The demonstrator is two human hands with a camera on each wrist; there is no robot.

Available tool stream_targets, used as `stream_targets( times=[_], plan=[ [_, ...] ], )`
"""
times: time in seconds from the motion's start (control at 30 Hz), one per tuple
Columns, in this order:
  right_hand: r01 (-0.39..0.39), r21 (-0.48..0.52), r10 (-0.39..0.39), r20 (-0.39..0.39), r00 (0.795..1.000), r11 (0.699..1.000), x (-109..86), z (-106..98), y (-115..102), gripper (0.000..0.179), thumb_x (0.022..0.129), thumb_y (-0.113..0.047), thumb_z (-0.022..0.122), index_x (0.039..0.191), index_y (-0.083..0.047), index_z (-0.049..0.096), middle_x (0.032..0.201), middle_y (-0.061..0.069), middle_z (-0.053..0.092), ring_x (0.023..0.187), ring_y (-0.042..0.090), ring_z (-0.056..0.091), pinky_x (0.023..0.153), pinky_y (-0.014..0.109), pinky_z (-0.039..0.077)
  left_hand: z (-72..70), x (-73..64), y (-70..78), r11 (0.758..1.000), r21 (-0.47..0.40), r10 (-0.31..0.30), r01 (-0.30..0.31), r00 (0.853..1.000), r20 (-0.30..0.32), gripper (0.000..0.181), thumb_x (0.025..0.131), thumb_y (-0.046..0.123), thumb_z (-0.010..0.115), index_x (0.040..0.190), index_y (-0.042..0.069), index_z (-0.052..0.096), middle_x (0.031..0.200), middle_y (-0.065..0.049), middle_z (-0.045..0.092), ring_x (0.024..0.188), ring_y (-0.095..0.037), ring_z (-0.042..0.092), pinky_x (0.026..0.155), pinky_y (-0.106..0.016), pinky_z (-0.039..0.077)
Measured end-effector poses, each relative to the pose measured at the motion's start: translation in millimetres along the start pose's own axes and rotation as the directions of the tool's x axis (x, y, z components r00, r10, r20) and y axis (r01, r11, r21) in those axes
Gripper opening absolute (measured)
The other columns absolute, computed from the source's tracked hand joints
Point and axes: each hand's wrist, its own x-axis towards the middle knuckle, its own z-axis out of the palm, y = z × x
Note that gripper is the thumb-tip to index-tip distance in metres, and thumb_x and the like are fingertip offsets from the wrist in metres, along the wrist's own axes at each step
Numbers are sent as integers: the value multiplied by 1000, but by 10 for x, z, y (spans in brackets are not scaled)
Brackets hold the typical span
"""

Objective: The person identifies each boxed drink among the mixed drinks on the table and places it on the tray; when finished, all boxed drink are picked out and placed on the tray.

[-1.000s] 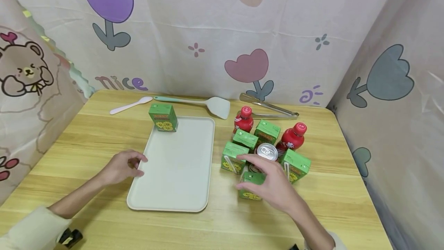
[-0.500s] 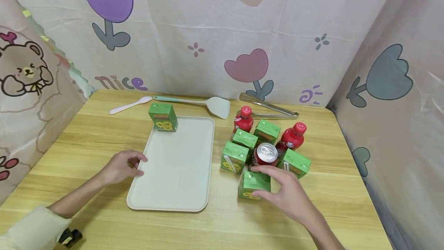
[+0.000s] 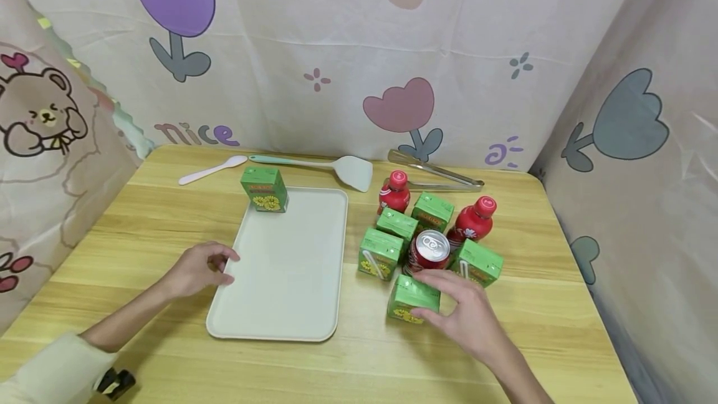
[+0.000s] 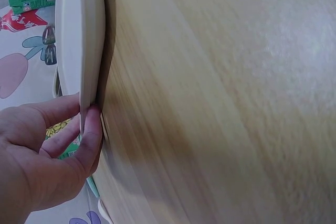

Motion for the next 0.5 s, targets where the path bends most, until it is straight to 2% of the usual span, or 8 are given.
stream_targets(
  times=[0.2,0.5],
  plan=[
    [-6,24,6,-35,999,1000,-18,49,12,48,59,-15,88,104,-22,72,107,-4,70,105,-2,60,94,1,33,3,-6,7,1000,-12,-1,1,1000,5,32,71,0,74,101,0,64,83,-9,54,73,-18,48,56,-21,41],
    [-69,103,71,-17,997,992,-59,85,17,51,62,-15,87,110,-21,70,111,1,70,108,-9,55,91,2,37,-2,-3,2,1000,-10,-3,3,1000,2,31,71,-1,74,100,0,64,84,-9,54,74,-18,48,55,-21,41]
  ],
)
